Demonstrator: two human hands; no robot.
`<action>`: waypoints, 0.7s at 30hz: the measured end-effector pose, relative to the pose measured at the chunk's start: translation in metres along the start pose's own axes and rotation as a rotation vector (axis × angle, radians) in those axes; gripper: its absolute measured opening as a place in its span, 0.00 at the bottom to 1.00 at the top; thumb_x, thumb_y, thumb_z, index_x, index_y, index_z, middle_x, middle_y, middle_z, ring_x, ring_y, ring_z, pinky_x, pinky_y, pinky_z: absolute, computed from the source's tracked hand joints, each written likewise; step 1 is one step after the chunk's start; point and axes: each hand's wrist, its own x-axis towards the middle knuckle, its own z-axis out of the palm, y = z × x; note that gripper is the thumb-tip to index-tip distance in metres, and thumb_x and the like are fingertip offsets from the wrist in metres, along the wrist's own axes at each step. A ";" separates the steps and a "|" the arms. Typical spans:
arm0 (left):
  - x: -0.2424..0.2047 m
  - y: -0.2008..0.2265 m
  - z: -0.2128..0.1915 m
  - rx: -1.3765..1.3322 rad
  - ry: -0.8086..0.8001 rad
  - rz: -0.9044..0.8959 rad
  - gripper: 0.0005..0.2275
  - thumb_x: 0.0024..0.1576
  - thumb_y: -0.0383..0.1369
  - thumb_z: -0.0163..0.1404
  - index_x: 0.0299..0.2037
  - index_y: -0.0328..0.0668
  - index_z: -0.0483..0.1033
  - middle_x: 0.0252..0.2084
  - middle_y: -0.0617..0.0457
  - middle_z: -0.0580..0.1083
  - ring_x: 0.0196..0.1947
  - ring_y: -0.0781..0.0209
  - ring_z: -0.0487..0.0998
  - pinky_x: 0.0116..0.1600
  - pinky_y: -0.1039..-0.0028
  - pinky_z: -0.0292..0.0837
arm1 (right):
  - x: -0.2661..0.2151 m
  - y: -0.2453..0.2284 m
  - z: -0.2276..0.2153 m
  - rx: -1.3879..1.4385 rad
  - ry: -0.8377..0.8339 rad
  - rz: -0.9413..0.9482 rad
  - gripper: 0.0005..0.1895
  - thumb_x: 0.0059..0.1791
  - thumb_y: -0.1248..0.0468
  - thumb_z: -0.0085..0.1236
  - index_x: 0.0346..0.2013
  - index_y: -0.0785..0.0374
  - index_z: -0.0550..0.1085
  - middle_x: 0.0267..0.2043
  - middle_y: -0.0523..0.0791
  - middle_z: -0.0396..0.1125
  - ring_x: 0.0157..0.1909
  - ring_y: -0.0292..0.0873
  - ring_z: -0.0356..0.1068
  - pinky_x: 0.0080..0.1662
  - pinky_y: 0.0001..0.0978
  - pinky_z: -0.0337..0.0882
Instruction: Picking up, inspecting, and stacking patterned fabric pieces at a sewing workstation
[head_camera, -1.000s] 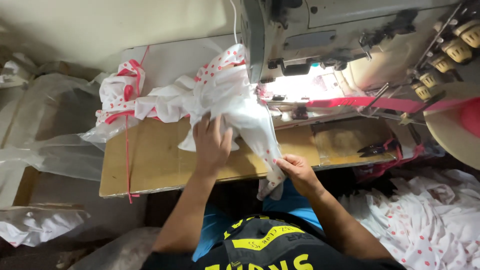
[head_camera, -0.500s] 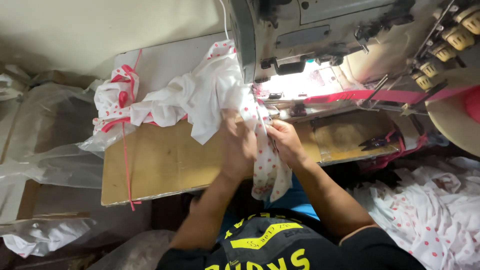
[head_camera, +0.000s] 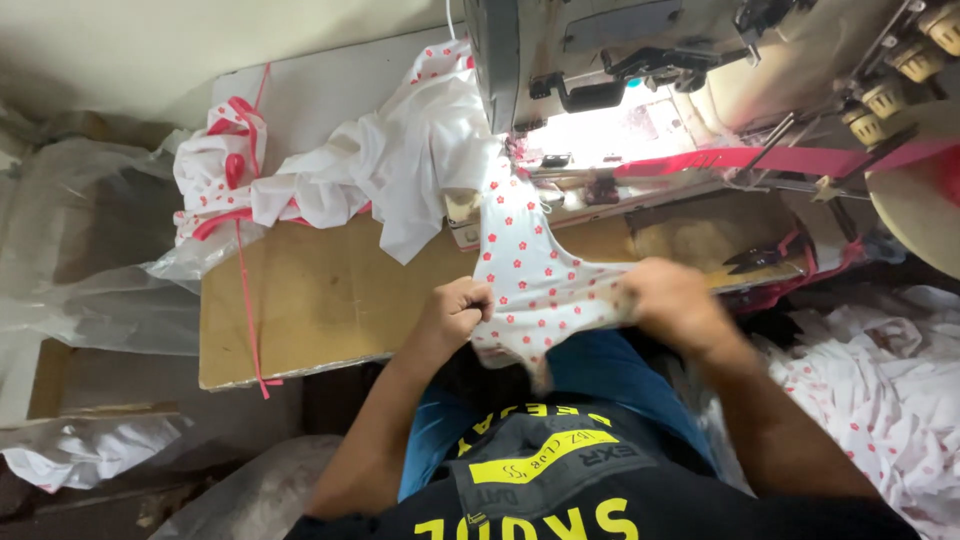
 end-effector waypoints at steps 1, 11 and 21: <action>-0.002 0.001 -0.002 0.106 -0.037 0.012 0.10 0.42 0.23 0.46 0.23 0.53 0.77 0.26 0.57 0.71 0.33 0.59 0.77 0.43 0.72 0.73 | -0.001 0.015 -0.008 -0.375 0.023 0.061 0.07 0.48 0.61 0.50 0.32 0.51 0.77 0.31 0.48 0.64 0.32 0.49 0.68 0.35 0.43 0.69; 0.006 -0.031 0.001 0.845 -0.147 0.022 0.10 0.50 0.31 0.44 0.36 0.65 0.75 0.35 0.56 0.72 0.41 0.49 0.81 0.47 0.59 0.77 | 0.101 -0.027 0.087 0.750 0.159 -0.040 0.09 0.53 0.57 0.58 0.29 0.51 0.78 0.17 0.37 0.61 0.26 0.34 0.59 0.31 0.27 0.62; 0.042 0.034 -0.046 0.794 0.330 0.277 0.12 0.52 0.35 0.43 0.43 0.64 0.76 0.36 0.58 0.69 0.32 0.51 0.79 0.36 0.60 0.77 | 0.066 -0.056 0.106 1.091 0.305 0.137 0.10 0.56 0.64 0.53 0.31 0.60 0.77 0.08 0.40 0.58 0.17 0.31 0.60 0.22 0.20 0.58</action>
